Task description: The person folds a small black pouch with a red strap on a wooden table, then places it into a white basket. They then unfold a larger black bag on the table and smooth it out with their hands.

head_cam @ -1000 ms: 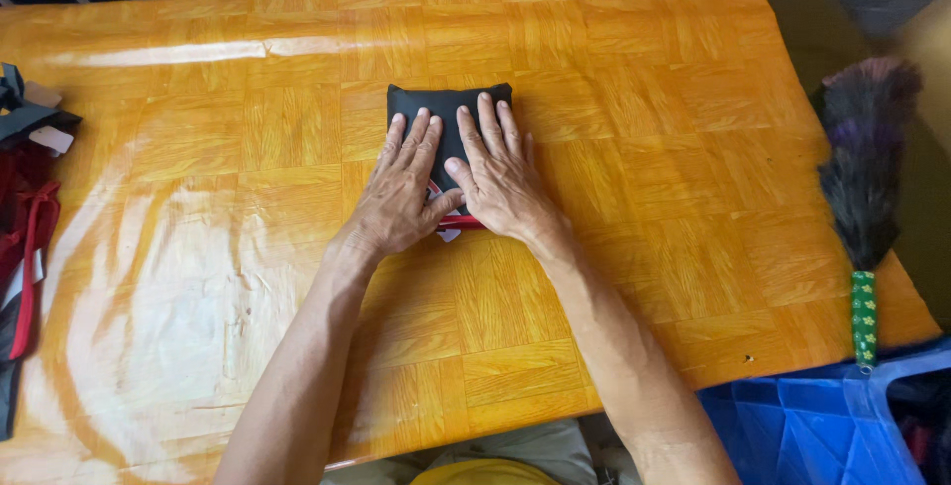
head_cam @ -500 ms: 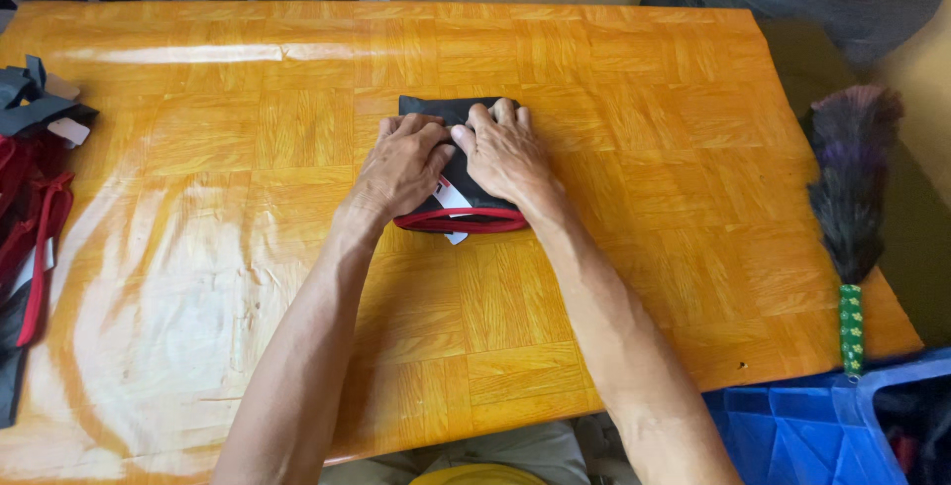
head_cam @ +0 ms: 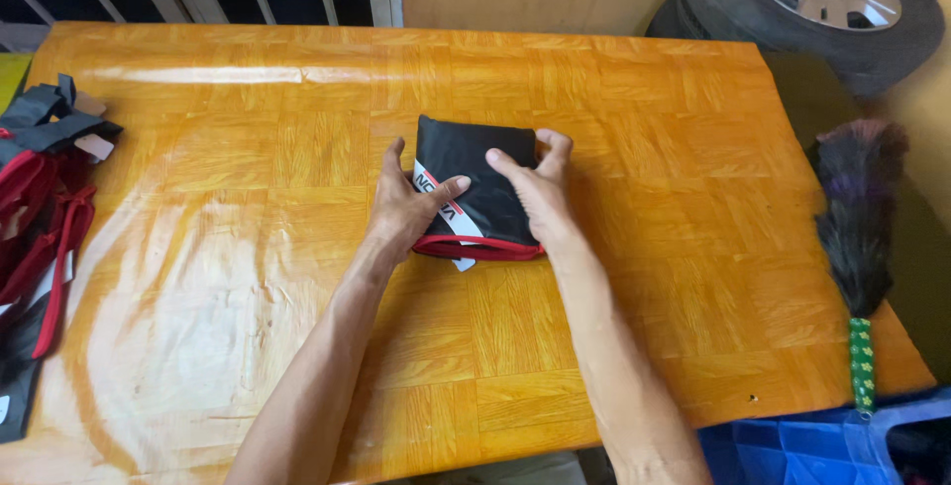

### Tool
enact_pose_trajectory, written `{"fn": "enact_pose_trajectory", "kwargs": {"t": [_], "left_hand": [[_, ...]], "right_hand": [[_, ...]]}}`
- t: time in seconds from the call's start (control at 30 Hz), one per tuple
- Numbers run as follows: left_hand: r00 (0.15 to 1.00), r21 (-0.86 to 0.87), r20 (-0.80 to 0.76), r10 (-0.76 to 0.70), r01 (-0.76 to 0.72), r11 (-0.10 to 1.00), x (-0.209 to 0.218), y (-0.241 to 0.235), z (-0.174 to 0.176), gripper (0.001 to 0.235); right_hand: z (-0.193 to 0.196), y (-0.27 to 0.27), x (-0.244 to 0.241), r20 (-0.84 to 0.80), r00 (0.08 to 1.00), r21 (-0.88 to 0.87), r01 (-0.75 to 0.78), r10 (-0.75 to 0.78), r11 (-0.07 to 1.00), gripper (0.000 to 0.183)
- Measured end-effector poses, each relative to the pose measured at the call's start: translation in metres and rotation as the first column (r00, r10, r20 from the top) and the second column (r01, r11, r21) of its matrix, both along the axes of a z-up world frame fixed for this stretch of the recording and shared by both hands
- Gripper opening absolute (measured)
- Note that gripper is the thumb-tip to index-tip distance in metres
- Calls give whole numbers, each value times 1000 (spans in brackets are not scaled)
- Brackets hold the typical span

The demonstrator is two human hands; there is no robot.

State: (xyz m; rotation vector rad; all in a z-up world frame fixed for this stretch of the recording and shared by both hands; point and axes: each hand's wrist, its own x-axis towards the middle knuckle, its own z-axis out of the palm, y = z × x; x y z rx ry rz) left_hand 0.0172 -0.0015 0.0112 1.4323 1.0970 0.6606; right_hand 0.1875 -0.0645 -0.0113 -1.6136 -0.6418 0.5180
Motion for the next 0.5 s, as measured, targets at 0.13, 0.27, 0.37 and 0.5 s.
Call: {"fn": "enact_pose_trajectory", "kwargs": {"t": [0.13, 0.27, 0.37, 0.5], "left_hand": [[955, -299, 252, 155, -76, 951, -2, 2, 5, 119], [895, -497, 399, 198, 30, 867, -1, 9, 1, 51], [875, -516, 434, 214, 47, 855, -2, -1, 16, 47], [880, -488, 431, 201, 40, 872, -2, -7, 25, 59]], "right_hand": [[25, -13, 13, -438, 895, 127, -35, 88, 991, 113], [32, -13, 18, -478, 842, 163, -195, 250, 967, 69], [37, -14, 8, -467, 832, 134, -267, 298, 954, 62], [42, -15, -10, -587, 775, 71, -240, 235, 968, 55]]}}
